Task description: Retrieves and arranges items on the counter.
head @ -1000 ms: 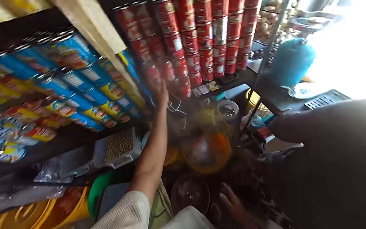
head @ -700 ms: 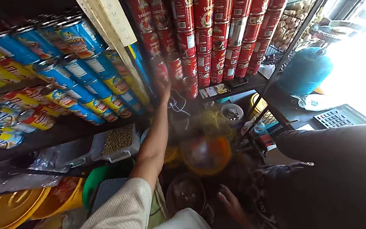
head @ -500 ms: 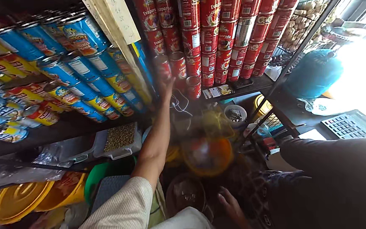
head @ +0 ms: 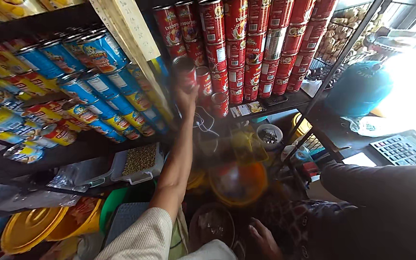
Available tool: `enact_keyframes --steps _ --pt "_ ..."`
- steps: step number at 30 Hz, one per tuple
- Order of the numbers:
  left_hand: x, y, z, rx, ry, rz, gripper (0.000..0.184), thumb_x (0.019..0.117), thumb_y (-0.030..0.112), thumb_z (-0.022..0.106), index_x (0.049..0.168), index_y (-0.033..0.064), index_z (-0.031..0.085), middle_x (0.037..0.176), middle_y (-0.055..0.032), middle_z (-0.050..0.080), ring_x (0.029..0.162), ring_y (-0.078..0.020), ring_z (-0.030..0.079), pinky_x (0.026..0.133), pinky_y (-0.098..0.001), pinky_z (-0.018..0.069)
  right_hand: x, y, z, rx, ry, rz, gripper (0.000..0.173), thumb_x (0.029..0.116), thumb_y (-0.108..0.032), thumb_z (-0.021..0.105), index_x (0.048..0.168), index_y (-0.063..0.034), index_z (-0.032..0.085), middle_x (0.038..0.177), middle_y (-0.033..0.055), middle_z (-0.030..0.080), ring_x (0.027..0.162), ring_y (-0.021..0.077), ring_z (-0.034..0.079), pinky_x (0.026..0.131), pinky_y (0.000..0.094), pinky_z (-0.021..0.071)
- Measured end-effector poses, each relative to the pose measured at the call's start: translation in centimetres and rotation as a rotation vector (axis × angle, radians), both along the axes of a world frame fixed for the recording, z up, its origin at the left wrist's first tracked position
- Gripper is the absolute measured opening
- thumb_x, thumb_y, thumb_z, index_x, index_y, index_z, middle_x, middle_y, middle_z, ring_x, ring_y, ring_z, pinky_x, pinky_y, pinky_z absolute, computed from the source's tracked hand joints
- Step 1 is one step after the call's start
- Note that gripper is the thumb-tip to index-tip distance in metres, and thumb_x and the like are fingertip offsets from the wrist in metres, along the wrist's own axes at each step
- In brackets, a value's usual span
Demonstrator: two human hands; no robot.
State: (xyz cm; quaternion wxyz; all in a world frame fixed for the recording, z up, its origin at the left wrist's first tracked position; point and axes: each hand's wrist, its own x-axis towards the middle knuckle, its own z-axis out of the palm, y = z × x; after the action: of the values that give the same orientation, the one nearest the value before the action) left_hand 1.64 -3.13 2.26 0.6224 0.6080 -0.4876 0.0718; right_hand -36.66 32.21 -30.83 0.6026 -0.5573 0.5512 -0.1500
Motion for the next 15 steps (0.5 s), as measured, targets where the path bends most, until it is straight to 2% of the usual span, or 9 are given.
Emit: enact_keyframes --steps 4,8,11,13,15 --pt "-1.4 2.1 2.9 -0.071 -0.122 -0.024 0.077 0.0818 0.034 0.086 0.137 -0.0060 0.051 0.128 -0.0191 0.065 0.121 -0.0224 0.063 0.108 -0.0390 0.0501 0.4 -0.4 0.5 -0.001 -0.007 0.044 0.056 0.1014 -0.041 0.056 0.144 -0.0043 0.054 0.125 0.0152 0.069 0.112 0.0259 0.069 0.101 0.0478 0.0544" --pt "-3.2 5.6 4.1 -0.095 -0.053 -0.141 0.073 0.0837 0.032 0.084 0.137 -0.0046 0.052 0.125 -0.0155 0.067 0.118 -0.0182 0.065 0.105 -0.0375 0.0536 1.9 -1.7 0.6 -0.067 -0.045 0.101 0.056 0.1022 -0.045 0.054 0.142 -0.0067 0.057 0.122 0.0131 0.070 0.108 0.0228 0.070 0.099 0.0452 0.0551" --pt "-5.5 10.4 3.2 -0.121 0.150 -0.344 0.060 0.0872 0.022 0.081 0.134 -0.0024 0.052 0.118 -0.0135 0.068 0.108 -0.0212 0.069 0.095 -0.0433 0.0598 3.8 -2.7 2.0 -0.049 -0.141 0.078 0.051 0.1026 -0.042 0.053 0.141 -0.0083 0.058 0.121 0.0122 0.070 0.106 0.0216 0.070 0.097 0.0441 0.0564" --pt "-7.0 14.9 1.6 -0.079 0.279 -0.437 0.058 0.0893 0.024 0.080 0.136 0.0018 0.052 0.119 -0.0110 0.067 0.108 -0.0222 0.068 0.094 -0.0454 0.0595 5.1 -3.0 3.7 -0.002 -0.251 0.022 0.050 0.1032 -0.041 0.054 0.140 -0.0084 0.058 0.120 0.0112 0.071 0.103 0.0212 0.071 0.092 0.0432 0.0589" --pt "-8.4 19.6 -0.7 -0.052 0.400 -0.497 0.056 0.0872 0.023 0.080 0.130 -0.0009 0.053 0.114 -0.0102 0.068 0.104 -0.0220 0.069 0.092 -0.0448 0.0600 6.1 -2.8 6.1 0.032 -0.393 -0.051 0.051 0.1029 -0.044 0.052 0.140 -0.0098 0.058 0.122 0.0100 0.071 0.105 0.0220 0.071 0.091 0.0442 0.0606"
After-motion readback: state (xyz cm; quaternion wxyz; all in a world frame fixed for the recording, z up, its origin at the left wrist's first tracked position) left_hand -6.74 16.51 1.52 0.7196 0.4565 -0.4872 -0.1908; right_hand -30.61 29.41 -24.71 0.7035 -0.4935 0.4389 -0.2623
